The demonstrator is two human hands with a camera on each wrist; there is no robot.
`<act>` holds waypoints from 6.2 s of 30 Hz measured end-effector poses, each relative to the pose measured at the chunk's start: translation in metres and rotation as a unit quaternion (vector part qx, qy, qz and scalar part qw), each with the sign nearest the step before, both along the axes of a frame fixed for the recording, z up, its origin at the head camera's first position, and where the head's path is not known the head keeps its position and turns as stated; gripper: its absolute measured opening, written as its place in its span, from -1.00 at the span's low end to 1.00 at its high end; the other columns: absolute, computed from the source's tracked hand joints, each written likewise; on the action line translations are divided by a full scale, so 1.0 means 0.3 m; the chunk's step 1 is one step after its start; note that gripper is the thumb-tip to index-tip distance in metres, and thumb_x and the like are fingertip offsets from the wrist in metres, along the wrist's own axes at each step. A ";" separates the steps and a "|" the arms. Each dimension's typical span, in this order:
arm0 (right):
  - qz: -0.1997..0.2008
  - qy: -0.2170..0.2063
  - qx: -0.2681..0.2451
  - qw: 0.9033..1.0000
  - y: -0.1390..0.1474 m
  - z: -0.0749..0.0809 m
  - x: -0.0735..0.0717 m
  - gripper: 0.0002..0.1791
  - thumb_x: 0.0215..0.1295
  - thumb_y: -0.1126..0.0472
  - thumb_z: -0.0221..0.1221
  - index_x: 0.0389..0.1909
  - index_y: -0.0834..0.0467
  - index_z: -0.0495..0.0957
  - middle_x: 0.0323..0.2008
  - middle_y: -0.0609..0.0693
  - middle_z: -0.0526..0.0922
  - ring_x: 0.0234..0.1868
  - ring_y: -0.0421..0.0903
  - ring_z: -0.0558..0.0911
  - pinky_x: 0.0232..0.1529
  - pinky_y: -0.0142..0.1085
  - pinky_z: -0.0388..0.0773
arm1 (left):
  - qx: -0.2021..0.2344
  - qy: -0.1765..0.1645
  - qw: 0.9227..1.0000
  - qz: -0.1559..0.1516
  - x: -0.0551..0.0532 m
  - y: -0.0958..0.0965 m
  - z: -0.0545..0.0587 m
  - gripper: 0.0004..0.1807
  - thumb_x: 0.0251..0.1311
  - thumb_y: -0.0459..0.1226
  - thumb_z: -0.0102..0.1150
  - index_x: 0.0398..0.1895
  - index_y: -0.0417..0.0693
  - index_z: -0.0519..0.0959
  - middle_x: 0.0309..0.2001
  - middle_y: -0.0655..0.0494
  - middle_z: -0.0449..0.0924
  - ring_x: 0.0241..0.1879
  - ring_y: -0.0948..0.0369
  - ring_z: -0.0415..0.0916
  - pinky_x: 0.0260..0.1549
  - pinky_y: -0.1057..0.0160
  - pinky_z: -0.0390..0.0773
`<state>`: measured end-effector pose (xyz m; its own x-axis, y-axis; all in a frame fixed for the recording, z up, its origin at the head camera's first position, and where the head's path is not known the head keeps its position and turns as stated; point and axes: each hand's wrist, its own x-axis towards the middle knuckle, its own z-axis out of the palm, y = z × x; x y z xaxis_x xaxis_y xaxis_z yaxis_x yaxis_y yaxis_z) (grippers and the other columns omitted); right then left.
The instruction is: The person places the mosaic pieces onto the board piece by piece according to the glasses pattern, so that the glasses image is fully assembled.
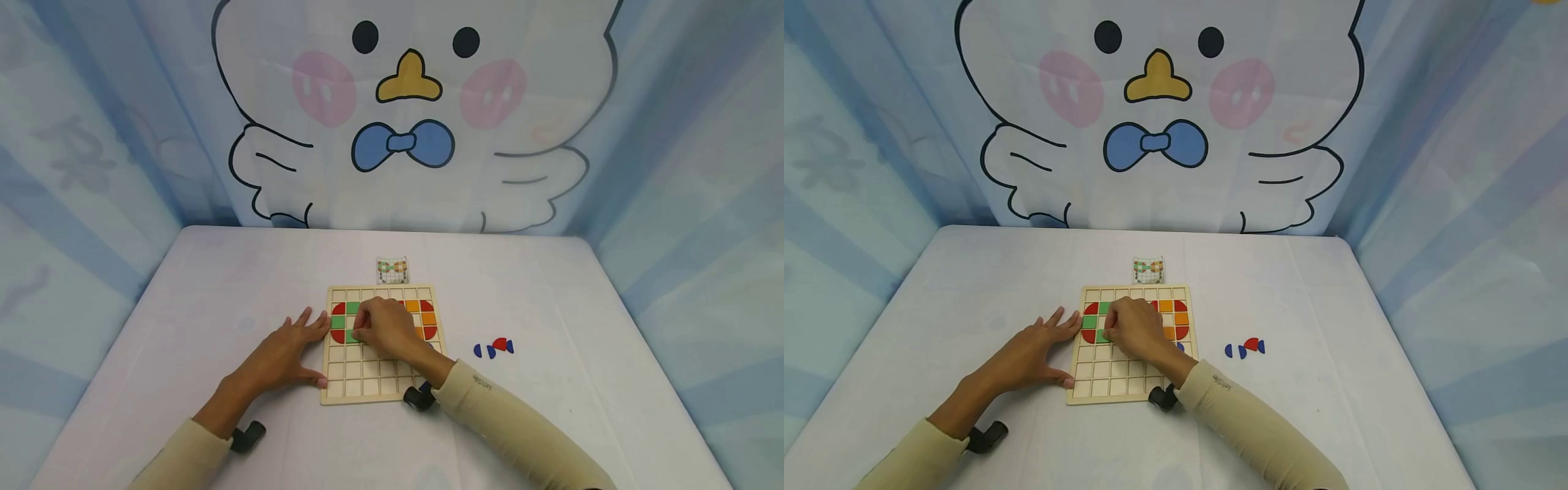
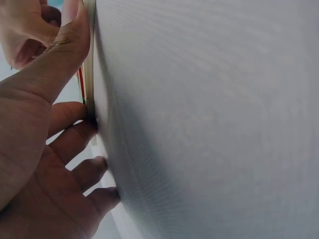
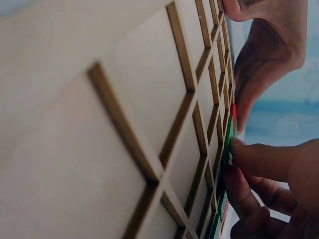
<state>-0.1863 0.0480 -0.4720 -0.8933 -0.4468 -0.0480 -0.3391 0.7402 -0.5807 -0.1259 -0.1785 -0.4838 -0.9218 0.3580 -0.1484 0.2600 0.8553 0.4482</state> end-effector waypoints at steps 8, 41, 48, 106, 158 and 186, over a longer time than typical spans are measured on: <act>0.005 -0.009 -0.016 1.000 0.020 0.016 0.002 -0.84 0.30 0.13 0.49 -0.41 -0.05 0.70 -0.50 -0.20 0.66 -0.46 -0.23 0.58 -0.45 -0.35 0.48 | 0.000 0.002 1.000 -0.003 0.000 0.003 -0.003 0.31 -0.20 0.11 0.73 0.65 -0.08 0.24 0.64 -0.12 0.21 0.68 -0.27 0.01 0.52 -0.43 0.21; -0.189 -0.003 0.072 0.979 0.742 0.051 0.080 -0.76 0.25 0.24 0.50 -0.08 0.06 0.77 -0.07 0.10 0.79 0.02 0.17 0.64 -0.04 0.05 0.59 | -0.013 0.001 1.000 0.004 0.006 0.011 0.008 0.32 -0.22 0.08 0.75 0.65 -0.10 0.24 0.64 -0.12 0.22 0.69 -0.25 0.00 0.57 -0.36 0.16; -0.171 0.008 0.090 0.981 0.764 0.025 0.082 -0.84 0.25 0.24 0.50 -0.18 0.04 0.78 -0.21 -0.01 0.77 -0.03 0.12 0.67 -0.07 0.03 0.61 | -0.009 0.003 1.000 0.002 0.002 0.011 -0.008 0.32 -0.21 0.09 0.74 0.65 -0.10 0.24 0.64 -0.11 0.22 0.69 -0.25 0.00 0.58 -0.37 0.14; -0.034 0.026 -0.007 0.999 0.062 -0.009 0.011 -0.80 0.24 0.16 0.53 -0.44 0.01 0.67 -0.52 -0.16 0.67 -0.51 -0.26 0.55 -0.54 -0.39 0.43 | -0.008 -0.008 1.000 0.011 0.006 0.006 0.007 0.33 -0.20 0.13 0.73 0.66 -0.06 0.22 0.65 -0.11 0.20 0.69 -0.27 -0.01 0.52 -0.43 0.21; -0.150 0.004 0.076 0.986 0.646 0.009 0.109 -0.79 0.14 0.19 0.58 -0.30 -0.01 0.72 -0.40 -0.13 0.68 -0.29 -0.12 0.55 -0.21 -0.23 0.46 | -0.011 -0.005 1.000 0.015 0.007 0.011 0.002 0.33 -0.21 0.12 0.74 0.66 -0.06 0.23 0.65 -0.13 0.21 0.68 -0.26 0.00 0.52 -0.41 0.22; 0.045 -0.012 -0.056 0.997 0.091 0.053 0.060 -0.81 0.21 0.18 0.55 -0.43 -0.08 0.70 -0.49 -0.27 0.66 -0.37 -0.26 0.58 -0.31 -0.35 0.48 | -0.010 -0.008 1.000 0.003 -0.004 0.005 -0.001 0.33 -0.21 0.16 0.72 0.66 -0.06 0.23 0.65 -0.14 0.20 0.67 -0.30 0.01 0.48 -0.45 0.26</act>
<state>-0.1683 0.0753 -0.4562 -0.8485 -0.5290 -0.0133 -0.3869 0.6374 -0.6664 -0.1270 -0.1770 -0.4842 -0.9218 0.3487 -0.1696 0.2472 0.8655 0.4357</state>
